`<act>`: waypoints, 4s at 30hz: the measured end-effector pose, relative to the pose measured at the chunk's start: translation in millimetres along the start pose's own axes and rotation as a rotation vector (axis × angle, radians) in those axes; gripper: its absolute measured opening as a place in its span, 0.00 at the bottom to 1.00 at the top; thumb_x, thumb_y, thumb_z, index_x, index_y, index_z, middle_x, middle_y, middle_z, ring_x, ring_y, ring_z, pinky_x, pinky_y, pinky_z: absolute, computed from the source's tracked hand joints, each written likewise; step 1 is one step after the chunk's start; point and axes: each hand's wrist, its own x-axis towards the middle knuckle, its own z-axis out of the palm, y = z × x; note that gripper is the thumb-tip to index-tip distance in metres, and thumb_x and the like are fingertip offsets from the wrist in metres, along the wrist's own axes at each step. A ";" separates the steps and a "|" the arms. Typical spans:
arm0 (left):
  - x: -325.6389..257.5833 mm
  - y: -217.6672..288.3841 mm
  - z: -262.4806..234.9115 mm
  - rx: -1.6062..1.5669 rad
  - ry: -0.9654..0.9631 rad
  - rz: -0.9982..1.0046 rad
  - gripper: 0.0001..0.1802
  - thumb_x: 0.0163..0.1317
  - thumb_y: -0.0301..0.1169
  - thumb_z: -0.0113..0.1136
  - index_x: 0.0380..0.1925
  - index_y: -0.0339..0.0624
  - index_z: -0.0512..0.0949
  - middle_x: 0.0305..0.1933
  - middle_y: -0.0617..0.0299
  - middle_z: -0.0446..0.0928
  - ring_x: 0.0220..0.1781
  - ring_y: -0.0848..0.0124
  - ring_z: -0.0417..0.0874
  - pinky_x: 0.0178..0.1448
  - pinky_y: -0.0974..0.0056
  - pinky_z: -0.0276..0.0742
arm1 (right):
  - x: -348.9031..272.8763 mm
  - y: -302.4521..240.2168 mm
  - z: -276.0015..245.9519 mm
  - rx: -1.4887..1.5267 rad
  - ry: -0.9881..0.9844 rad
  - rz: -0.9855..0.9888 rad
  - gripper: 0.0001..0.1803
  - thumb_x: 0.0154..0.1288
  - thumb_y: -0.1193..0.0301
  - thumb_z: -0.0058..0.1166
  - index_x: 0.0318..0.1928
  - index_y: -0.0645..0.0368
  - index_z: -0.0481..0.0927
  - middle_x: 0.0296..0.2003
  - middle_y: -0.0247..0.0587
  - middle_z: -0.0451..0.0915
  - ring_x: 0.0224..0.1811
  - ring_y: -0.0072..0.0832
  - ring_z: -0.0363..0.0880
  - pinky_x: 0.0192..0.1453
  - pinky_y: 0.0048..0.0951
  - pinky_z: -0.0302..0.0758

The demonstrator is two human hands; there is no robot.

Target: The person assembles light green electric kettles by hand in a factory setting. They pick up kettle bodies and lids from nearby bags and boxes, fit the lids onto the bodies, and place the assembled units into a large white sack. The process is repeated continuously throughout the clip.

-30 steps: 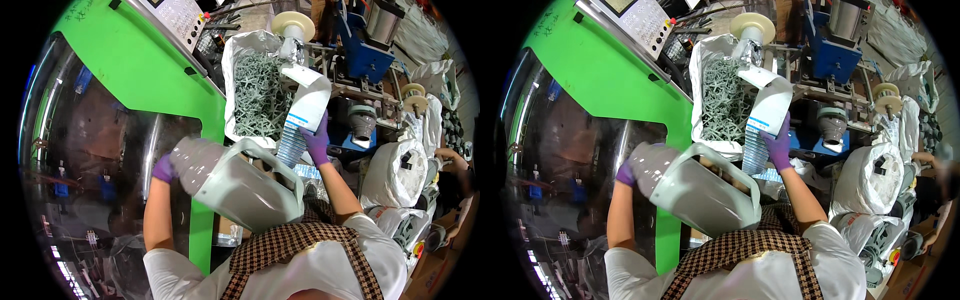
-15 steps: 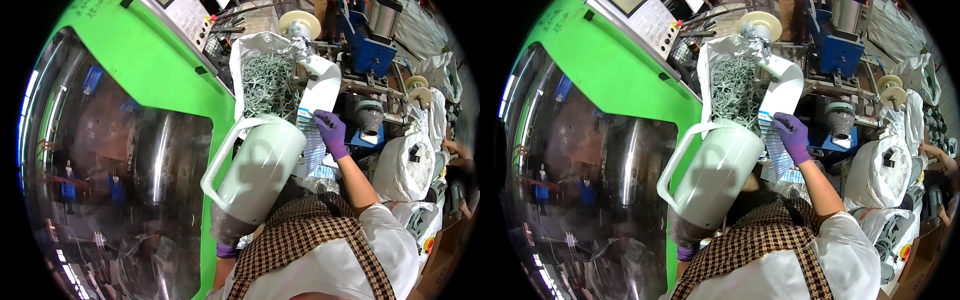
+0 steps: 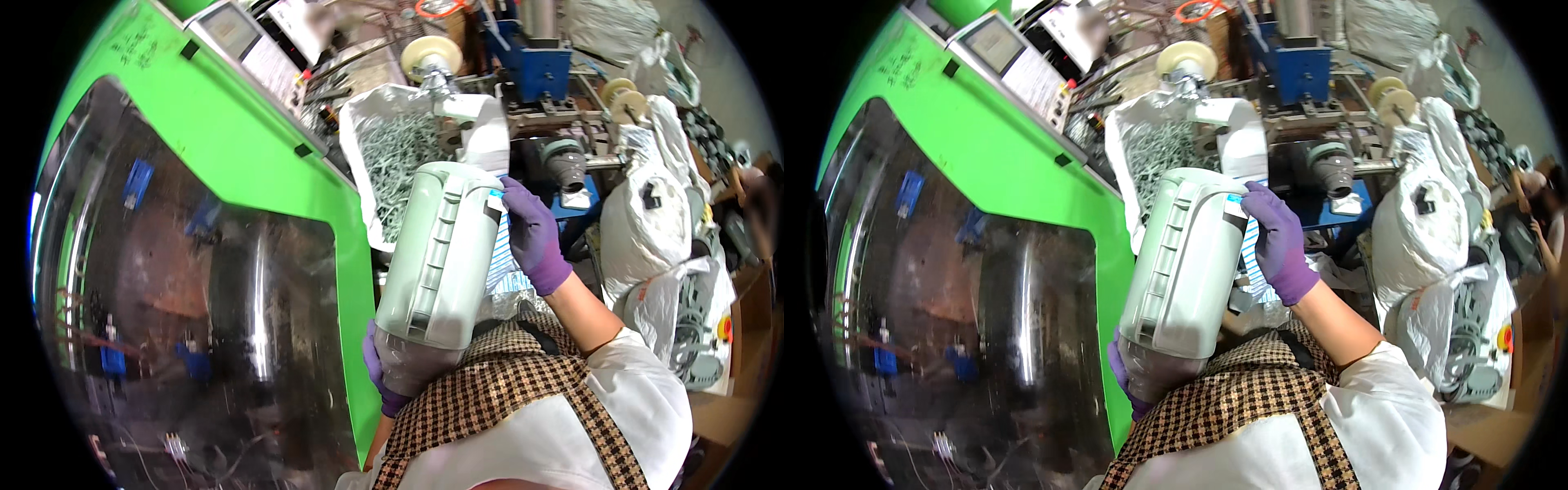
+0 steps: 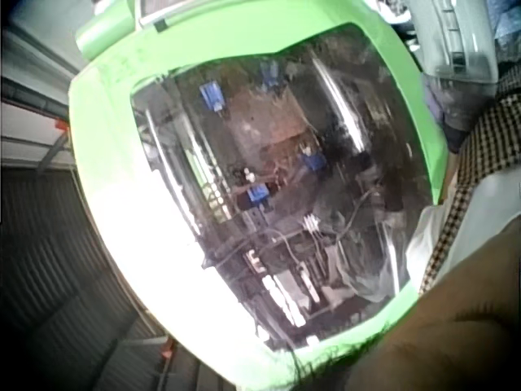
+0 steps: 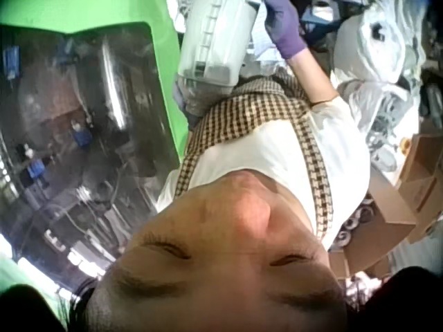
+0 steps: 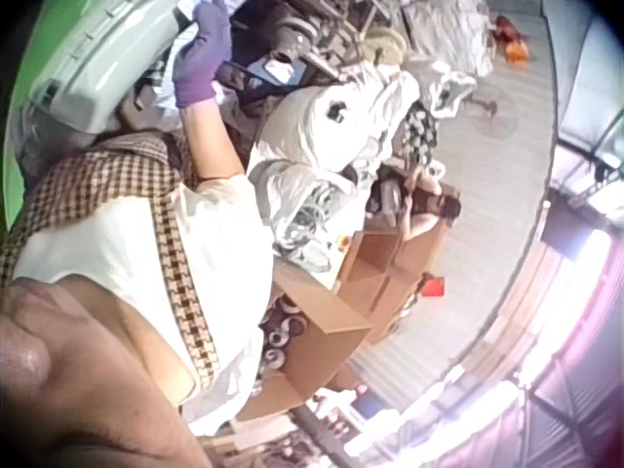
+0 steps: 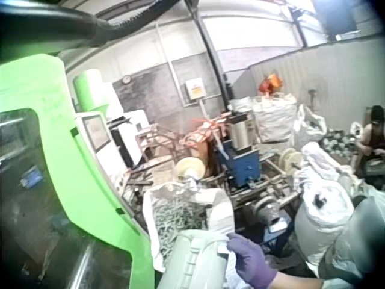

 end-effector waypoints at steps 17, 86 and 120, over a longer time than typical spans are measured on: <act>21.5 22.2 11.2 -0.902 -0.350 -0.504 0.35 0.73 0.59 0.39 0.63 0.41 0.72 0.62 0.50 0.75 0.60 0.54 0.77 0.67 0.49 0.72 | -15.5 -37.4 -57.9 -0.256 0.100 0.088 0.29 0.65 0.61 0.63 0.59 0.66 0.71 0.53 0.40 0.76 0.51 0.23 0.74 0.56 0.26 0.72; 96.3 186.6 479.3 0.112 -1.287 0.512 0.21 0.54 0.38 0.63 0.44 0.35 0.75 0.62 0.46 0.72 0.64 0.52 0.74 0.67 0.52 0.70 | -296.8 -125.9 -500.7 -1.149 1.083 0.696 0.33 0.68 0.50 0.53 0.61 0.64 0.72 0.55 0.60 0.78 0.58 0.49 0.78 0.63 0.44 0.72; 108.0 148.9 590.8 -0.313 -1.392 -0.120 0.18 0.78 0.34 0.43 0.61 0.38 0.72 0.54 0.56 0.79 0.53 0.69 0.81 0.58 0.62 0.78 | -28.6 -253.4 -401.9 0.316 0.719 0.117 0.12 0.78 0.64 0.43 0.33 0.50 0.70 0.15 0.22 0.53 0.13 0.17 0.52 0.48 0.28 0.78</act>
